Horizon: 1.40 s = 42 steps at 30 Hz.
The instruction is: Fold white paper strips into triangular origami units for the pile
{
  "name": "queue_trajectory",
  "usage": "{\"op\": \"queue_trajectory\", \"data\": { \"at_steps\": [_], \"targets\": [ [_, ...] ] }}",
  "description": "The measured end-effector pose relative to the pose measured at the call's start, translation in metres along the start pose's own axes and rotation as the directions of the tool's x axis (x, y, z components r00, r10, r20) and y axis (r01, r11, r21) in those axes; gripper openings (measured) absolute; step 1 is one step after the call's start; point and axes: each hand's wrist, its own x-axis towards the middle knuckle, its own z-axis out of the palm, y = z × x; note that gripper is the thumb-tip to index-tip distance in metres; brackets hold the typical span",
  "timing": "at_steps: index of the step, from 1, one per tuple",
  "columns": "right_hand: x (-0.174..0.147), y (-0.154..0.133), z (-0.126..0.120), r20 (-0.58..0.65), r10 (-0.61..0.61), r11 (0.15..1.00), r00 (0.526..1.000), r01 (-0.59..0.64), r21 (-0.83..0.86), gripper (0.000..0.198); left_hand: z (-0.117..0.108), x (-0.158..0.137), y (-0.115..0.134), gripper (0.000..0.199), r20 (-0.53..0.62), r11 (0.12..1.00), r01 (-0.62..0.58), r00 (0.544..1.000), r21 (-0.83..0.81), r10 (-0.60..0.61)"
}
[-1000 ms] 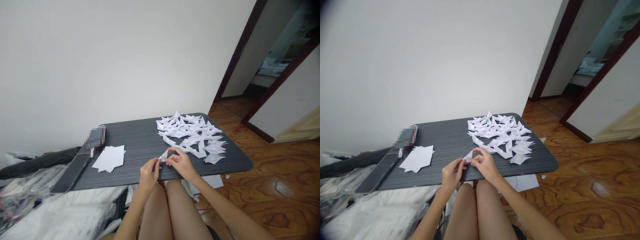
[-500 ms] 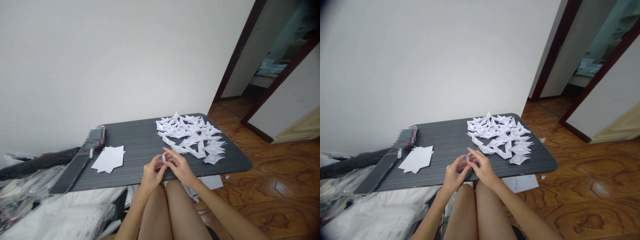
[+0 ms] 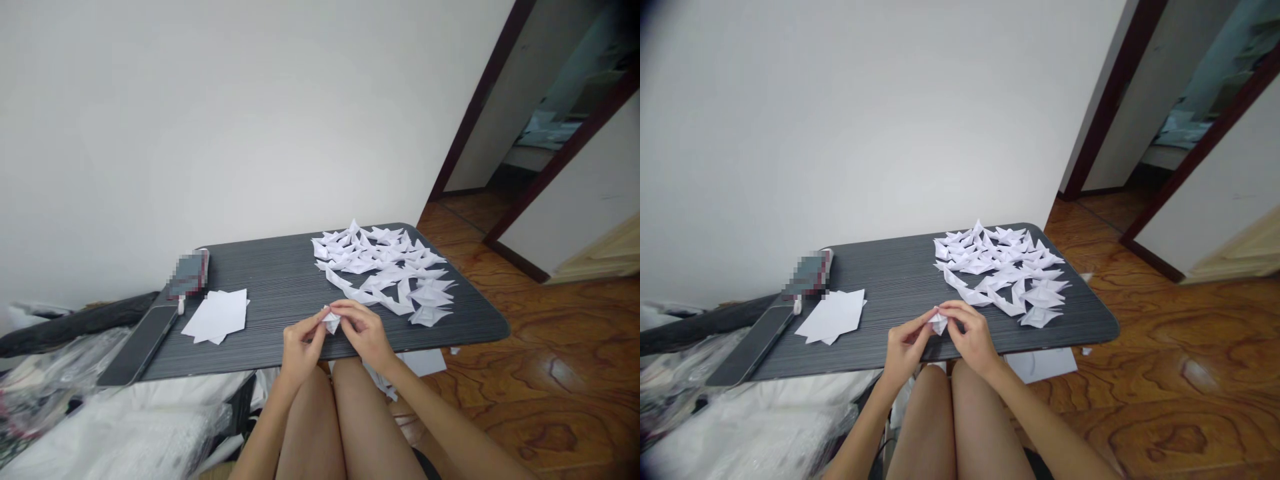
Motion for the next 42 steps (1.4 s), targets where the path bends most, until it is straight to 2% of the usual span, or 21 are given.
{"op": "queue_trajectory", "data": {
  "at_steps": [4,8,11,13,16,21,26,33,42],
  "targets": [
    [-0.001,0.004,-0.006,0.059,-0.006,0.998,0.998,0.002,0.065,0.023,-0.002,0.001,0.002,0.021,0.014,0.970,0.150,0.989,-0.192,-0.150],
    [-0.001,0.009,-0.003,0.047,0.062,0.991,0.997,-0.067,0.114,0.013,0.001,0.003,-0.001,0.020,-0.026,0.970,0.174,0.983,-0.167,-0.181],
    [0.002,0.016,0.001,0.031,0.143,0.974,0.989,-0.146,0.172,0.019,0.002,0.006,-0.004,0.031,-0.001,0.982,0.150,0.989,-0.116,-0.151],
    [0.007,0.019,0.002,0.054,0.147,0.978,0.988,-0.153,0.140,0.017,0.001,0.009,-0.006,0.030,0.003,0.992,0.114,0.993,-0.052,-0.114],
    [0.015,0.018,0.000,0.055,0.097,0.994,0.994,-0.099,0.040,0.009,0.001,0.013,-0.007,0.021,-0.010,0.998,0.036,0.999,0.042,-0.036],
    [0.020,0.010,0.000,0.060,0.053,0.996,0.997,-0.048,-0.080,0.009,0.003,0.016,-0.008,0.019,0.005,0.985,-0.103,0.995,0.141,0.104],
    [0.014,0.008,0.000,0.080,0.026,0.994,0.996,-0.017,-0.104,0.011,0.002,0.015,-0.008,0.016,-0.002,0.941,-0.206,0.977,0.269,0.214],
    [0.012,0.009,-0.002,0.049,0.035,0.996,0.998,-0.031,-0.082,0.011,0.000,0.013,-0.008,0.016,-0.004,0.923,-0.241,0.967,0.301,0.254],
    [0.009,0.010,-0.001,0.042,0.216,0.976,0.976,-0.217,0.024,0.017,0.000,0.011,-0.005,0.016,-0.031,0.931,-0.235,0.967,0.279,0.254]
  ]
}}
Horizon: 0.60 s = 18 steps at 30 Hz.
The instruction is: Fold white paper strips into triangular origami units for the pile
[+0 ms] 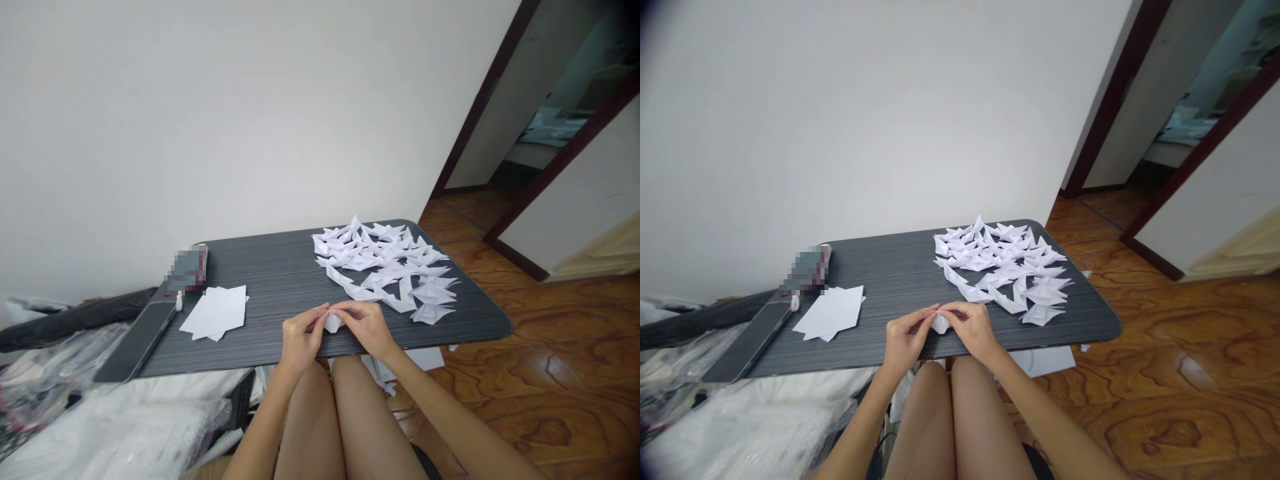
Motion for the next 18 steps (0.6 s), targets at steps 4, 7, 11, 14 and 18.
{"op": "queue_trajectory", "data": {
  "at_steps": [4,7,11,14,18],
  "targets": [
    [0.0001,-0.0033,0.0006,-0.009,0.020,0.999,1.000,-0.020,0.028,0.015,-0.0009,-0.0003,0.0023,0.016,-0.011,1.000,0.012,1.000,-0.001,-0.012],
    [0.0004,-0.0048,0.0019,-0.011,0.046,0.997,0.999,-0.046,0.067,0.014,-0.0010,-0.0013,0.0026,0.017,-0.030,1.000,0.019,0.999,-0.001,-0.019],
    [0.0015,-0.0047,0.0027,-0.021,0.095,0.982,0.995,-0.090,0.164,0.015,-0.0014,-0.0020,0.0024,0.017,-0.066,0.998,0.050,0.996,-0.026,-0.052],
    [0.0021,-0.0041,0.0028,-0.004,0.167,0.943,0.986,-0.159,0.291,0.018,-0.0015,-0.0015,0.0032,0.017,-0.112,0.991,0.108,0.987,-0.075,-0.116],
    [0.0018,-0.0036,0.0050,0.001,0.178,0.910,0.984,-0.165,0.380,0.020,0.0001,-0.0010,0.0040,0.020,-0.151,0.974,0.153,0.972,-0.168,-0.178]
  ]
}}
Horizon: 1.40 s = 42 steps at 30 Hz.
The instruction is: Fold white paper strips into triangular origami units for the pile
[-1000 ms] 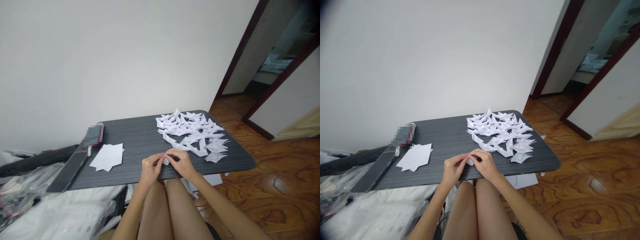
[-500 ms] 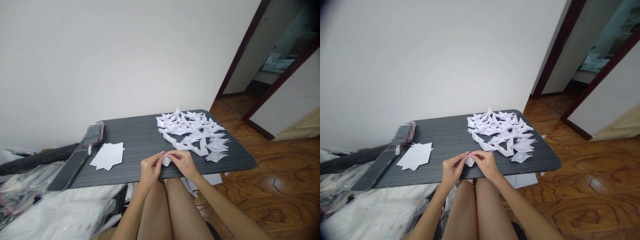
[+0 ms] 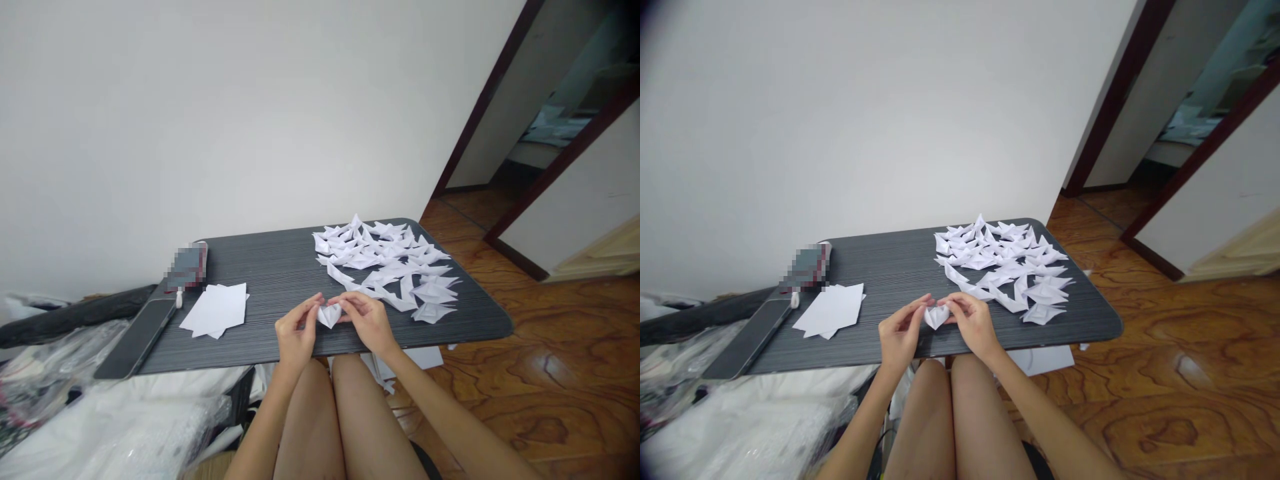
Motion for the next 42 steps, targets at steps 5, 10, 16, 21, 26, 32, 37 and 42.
{"op": "queue_trajectory", "data": {
  "at_steps": [5,10,16,21,26,32,37,42],
  "targets": [
    [-0.001,0.002,0.002,-0.026,-0.124,0.981,0.992,0.119,-0.151,0.018,0.002,-0.001,-0.002,0.020,0.019,1.000,0.014,1.000,-0.004,-0.014],
    [-0.002,0.000,-0.001,0.031,-0.263,0.868,0.964,0.251,-0.429,0.016,-0.003,0.000,0.003,0.025,0.258,0.985,-0.129,0.961,0.111,0.097],
    [0.002,-0.006,-0.004,0.077,-0.277,0.839,0.958,0.280,-0.467,0.016,-0.017,0.008,0.011,0.026,0.533,0.884,-0.406,0.813,0.232,0.234],
    [0.004,-0.006,-0.004,0.069,-0.253,0.862,0.965,0.257,-0.438,0.015,-0.020,0.010,-0.001,0.028,0.576,0.798,-0.541,0.753,0.265,0.319],
    [0.007,-0.005,-0.003,0.061,-0.236,0.873,0.970,0.239,-0.425,0.015,-0.017,0.007,-0.014,0.027,0.471,0.810,-0.557,0.774,0.185,0.424],
    [0.006,-0.007,-0.004,0.102,-0.229,0.890,0.968,0.251,-0.381,0.016,-0.016,0.007,-0.015,0.023,0.433,0.831,-0.537,0.789,0.143,0.436],
    [0.002,-0.019,-0.009,0.302,-0.265,0.849,0.916,0.370,-0.377,0.019,-0.017,0.006,-0.012,0.023,0.437,0.827,-0.539,0.789,0.159,0.431],
    [-0.002,-0.029,-0.015,0.462,-0.282,0.784,0.840,0.480,-0.394,0.025,-0.018,0.006,-0.009,0.022,0.457,0.839,-0.521,0.792,0.157,0.406]
  ]
}}
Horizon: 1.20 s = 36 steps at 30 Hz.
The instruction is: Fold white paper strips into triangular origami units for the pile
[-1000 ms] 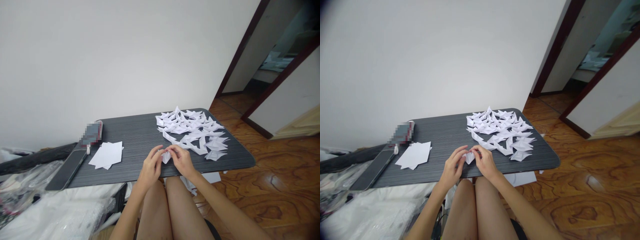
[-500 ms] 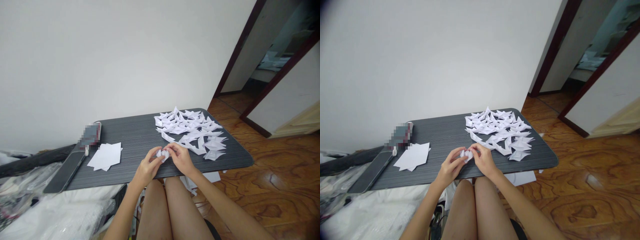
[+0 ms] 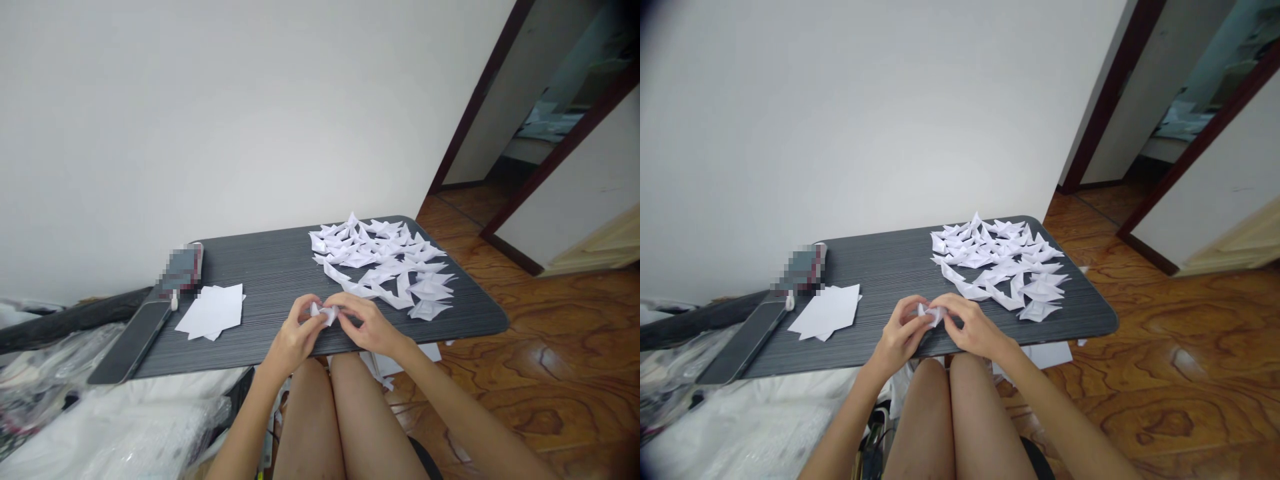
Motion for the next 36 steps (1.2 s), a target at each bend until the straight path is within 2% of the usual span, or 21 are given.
{"op": "queue_trajectory", "data": {
  "at_steps": [5,9,14,16,20,26,28,30,32,36],
  "targets": [
    [-0.004,0.005,-0.001,0.022,0.014,1.000,1.000,-0.015,0.016,0.027,0.000,0.000,0.001,0.021,-0.028,0.998,0.022,0.999,-0.051,-0.023],
    [-0.004,0.007,-0.002,0.024,-0.033,0.999,0.999,0.033,-0.032,0.016,-0.002,0.000,0.001,0.014,-0.059,0.992,0.053,0.996,-0.115,-0.060],
    [-0.004,0.006,-0.006,0.079,-0.019,0.997,0.997,0.026,-0.079,0.014,-0.011,0.003,0.002,0.013,0.080,0.988,0.109,0.992,-0.112,-0.100],
    [-0.004,0.006,-0.007,0.098,-0.010,0.996,0.995,0.019,-0.092,0.014,-0.014,0.004,0.001,0.014,0.103,0.988,0.116,0.989,-0.105,-0.106],
    [-0.005,0.007,-0.007,0.094,-0.018,0.995,0.995,0.027,-0.099,0.014,-0.012,0.004,0.000,0.013,0.031,0.989,0.122,0.992,-0.083,-0.120],
    [-0.010,0.012,0.001,-0.095,0.031,1.000,0.995,-0.031,0.000,0.012,-0.002,-0.001,0.002,0.011,-0.113,0.990,0.117,0.986,-0.075,-0.125],
    [-0.011,0.012,0.002,-0.131,0.049,0.999,0.990,-0.047,0.016,0.015,0.000,-0.001,0.004,0.011,-0.159,0.987,0.129,0.977,-0.099,-0.144],
    [-0.011,0.010,0.001,-0.129,0.017,1.000,0.991,-0.019,-0.012,0.017,0.000,-0.001,0.006,0.011,-0.191,0.980,0.157,0.965,-0.121,-0.178],
    [-0.011,0.009,-0.001,-0.097,-0.030,0.999,0.995,0.026,-0.044,0.016,-0.002,0.001,0.007,0.014,-0.167,0.968,0.193,0.961,-0.161,-0.220],
    [-0.010,0.005,-0.007,-0.023,-0.076,0.994,0.997,0.074,-0.078,0.014,-0.012,0.007,0.006,0.021,0.037,0.933,0.250,0.968,-0.259,-0.249]
  ]
}}
